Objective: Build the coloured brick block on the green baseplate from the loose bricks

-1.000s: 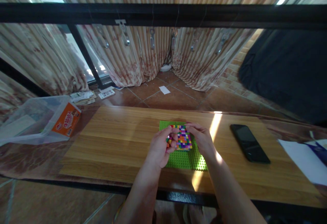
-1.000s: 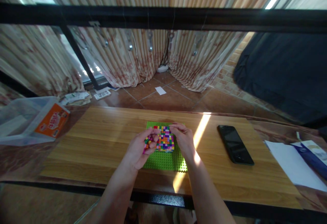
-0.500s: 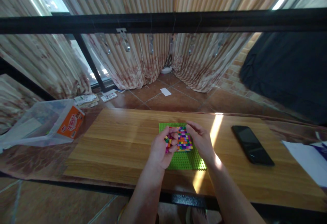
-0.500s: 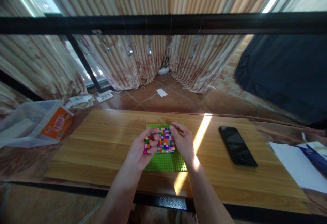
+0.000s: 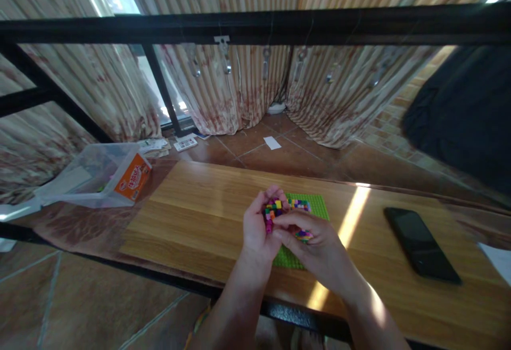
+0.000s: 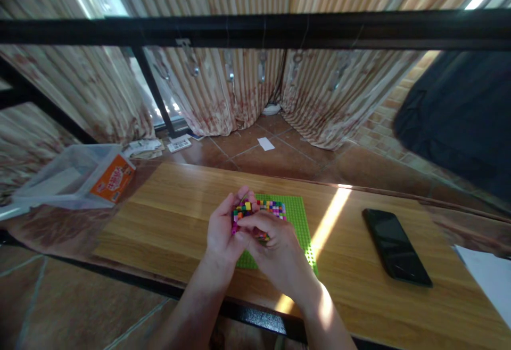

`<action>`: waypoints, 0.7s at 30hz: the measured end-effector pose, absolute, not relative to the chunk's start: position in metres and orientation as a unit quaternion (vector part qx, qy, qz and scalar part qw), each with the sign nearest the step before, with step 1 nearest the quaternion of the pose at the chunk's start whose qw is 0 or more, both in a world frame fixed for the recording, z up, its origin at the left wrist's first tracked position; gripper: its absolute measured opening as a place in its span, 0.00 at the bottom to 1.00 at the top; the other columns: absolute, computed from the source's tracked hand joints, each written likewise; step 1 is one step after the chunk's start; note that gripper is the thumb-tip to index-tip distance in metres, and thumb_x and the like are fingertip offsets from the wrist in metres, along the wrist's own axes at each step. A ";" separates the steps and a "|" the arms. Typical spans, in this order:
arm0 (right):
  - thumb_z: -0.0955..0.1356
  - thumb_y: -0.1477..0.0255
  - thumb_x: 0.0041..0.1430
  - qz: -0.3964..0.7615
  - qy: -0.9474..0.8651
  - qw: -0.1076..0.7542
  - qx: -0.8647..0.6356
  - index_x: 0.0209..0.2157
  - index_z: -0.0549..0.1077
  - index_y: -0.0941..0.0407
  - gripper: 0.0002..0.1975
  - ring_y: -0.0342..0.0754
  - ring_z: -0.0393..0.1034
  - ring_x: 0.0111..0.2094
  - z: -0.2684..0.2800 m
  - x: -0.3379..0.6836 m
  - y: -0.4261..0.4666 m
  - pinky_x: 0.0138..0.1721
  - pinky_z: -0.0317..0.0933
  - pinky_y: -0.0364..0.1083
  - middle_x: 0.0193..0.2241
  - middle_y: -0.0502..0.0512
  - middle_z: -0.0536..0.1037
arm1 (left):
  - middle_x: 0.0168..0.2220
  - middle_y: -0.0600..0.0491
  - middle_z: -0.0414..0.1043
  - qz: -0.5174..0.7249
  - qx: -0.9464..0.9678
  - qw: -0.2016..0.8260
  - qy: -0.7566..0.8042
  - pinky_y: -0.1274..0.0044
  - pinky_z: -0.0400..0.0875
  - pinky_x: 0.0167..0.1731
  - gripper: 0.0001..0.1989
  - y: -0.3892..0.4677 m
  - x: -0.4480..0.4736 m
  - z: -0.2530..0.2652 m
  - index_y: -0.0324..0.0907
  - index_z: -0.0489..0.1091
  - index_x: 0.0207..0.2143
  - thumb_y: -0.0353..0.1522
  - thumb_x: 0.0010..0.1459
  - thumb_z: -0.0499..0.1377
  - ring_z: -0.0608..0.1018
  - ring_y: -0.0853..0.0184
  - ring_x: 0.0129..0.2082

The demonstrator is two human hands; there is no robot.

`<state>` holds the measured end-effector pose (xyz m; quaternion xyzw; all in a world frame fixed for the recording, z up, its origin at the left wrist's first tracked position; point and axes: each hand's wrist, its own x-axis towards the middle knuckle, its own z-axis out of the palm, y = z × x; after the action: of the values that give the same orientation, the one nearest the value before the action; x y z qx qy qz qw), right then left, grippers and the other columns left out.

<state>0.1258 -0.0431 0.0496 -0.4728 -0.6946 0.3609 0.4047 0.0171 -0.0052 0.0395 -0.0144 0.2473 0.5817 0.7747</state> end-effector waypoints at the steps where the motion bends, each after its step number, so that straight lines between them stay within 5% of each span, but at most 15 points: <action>1: 0.69 0.71 0.57 0.358 -0.696 0.398 -0.477 0.35 0.78 0.50 0.05 0.46 0.73 0.38 0.050 0.124 -0.044 0.42 0.66 0.47 0.35 0.49 0.80 | 0.30 0.49 0.72 0.587 -0.009 0.772 0.243 0.79 0.72 0.31 0.15 -0.006 0.017 0.040 0.35 0.74 0.34 0.33 0.64 0.50 0.75 0.71 0.29; 21: 0.65 0.71 0.60 0.267 -0.740 0.360 -0.502 0.32 0.74 0.53 0.06 0.45 0.72 0.32 0.052 0.116 -0.049 0.34 0.65 0.45 0.30 0.51 0.77 | 0.32 0.47 0.74 0.620 -0.043 0.739 0.260 0.79 0.73 0.31 0.15 -0.008 0.019 0.045 0.33 0.76 0.34 0.32 0.62 0.52 0.76 0.70 0.29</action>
<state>0.1164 -0.0490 0.0522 -0.5018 -0.7398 0.2666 0.3603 0.0190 -0.0077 0.0451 -0.0426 0.2604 0.6199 0.7390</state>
